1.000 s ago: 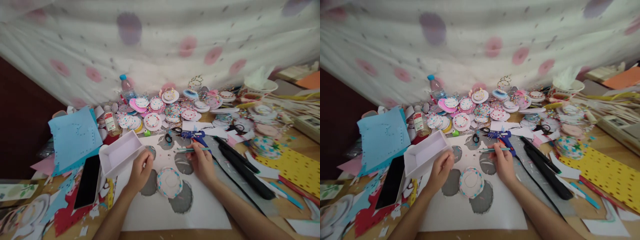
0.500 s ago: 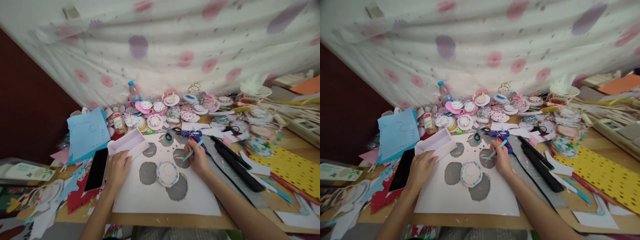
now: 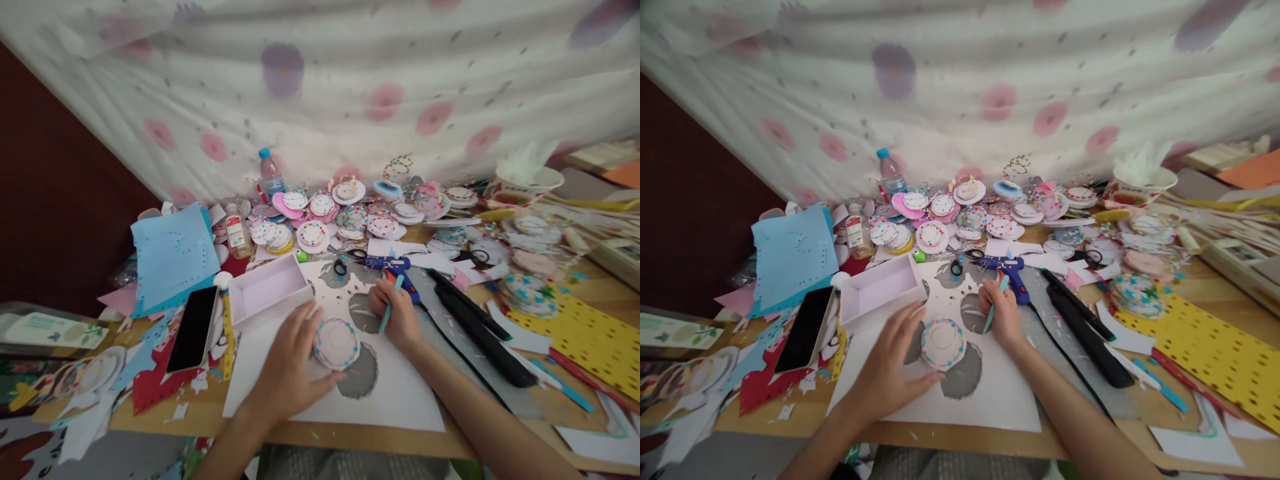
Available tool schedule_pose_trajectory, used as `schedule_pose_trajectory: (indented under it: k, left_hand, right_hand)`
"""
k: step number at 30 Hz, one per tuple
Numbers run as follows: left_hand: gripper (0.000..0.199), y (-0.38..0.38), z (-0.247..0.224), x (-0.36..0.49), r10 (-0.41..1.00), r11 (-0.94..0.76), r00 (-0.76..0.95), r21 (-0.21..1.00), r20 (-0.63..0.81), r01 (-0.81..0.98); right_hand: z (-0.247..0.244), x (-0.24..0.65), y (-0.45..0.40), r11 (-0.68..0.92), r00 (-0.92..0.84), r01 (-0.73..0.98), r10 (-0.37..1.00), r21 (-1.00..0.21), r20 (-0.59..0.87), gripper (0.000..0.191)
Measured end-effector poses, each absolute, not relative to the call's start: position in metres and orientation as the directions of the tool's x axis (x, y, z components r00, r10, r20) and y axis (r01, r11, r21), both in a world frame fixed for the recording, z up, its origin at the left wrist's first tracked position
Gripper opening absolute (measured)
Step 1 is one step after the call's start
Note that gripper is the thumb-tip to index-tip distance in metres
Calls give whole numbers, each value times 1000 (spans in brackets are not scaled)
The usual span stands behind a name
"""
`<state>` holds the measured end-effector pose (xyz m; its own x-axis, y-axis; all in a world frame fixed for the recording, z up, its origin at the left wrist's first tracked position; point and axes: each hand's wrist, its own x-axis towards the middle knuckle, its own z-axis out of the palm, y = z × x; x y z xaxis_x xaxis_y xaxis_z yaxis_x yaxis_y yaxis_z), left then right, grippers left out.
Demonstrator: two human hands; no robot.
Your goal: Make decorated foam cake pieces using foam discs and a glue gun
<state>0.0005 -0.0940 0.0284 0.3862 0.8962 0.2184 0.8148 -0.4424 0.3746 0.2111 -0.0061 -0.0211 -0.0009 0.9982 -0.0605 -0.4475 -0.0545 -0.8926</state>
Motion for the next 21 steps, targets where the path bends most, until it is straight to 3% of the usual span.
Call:
schedule_pose_trajectory:
  k: [2,4,11,18,21]
  left_hand:
    - [104,-94,23,17,852,-522,484,404,203,751]
    - [109,-87,16,25,830,-555,515,400,213,729]
    - [75,-61,10,7,873,-487,423,381,244,786]
    - [86,-68,0,7,883,-466,394,393,254,793]
    - [75,-74,3,9,892,-450,370,429,260,783]
  right_hand:
    - [-20,210,-6,-61,-5,-433,998,-900,-65,49]
    - [-20,210,-5,-65,-10,-412,998,-909,-66,49]
    - [-11,215,-10,-122,-129,-255,987,-959,-91,45]
    - [-5,205,-22,-72,-361,179,923,-981,-134,37]
    - [-9,198,-24,-36,-378,252,916,-967,-133,31]
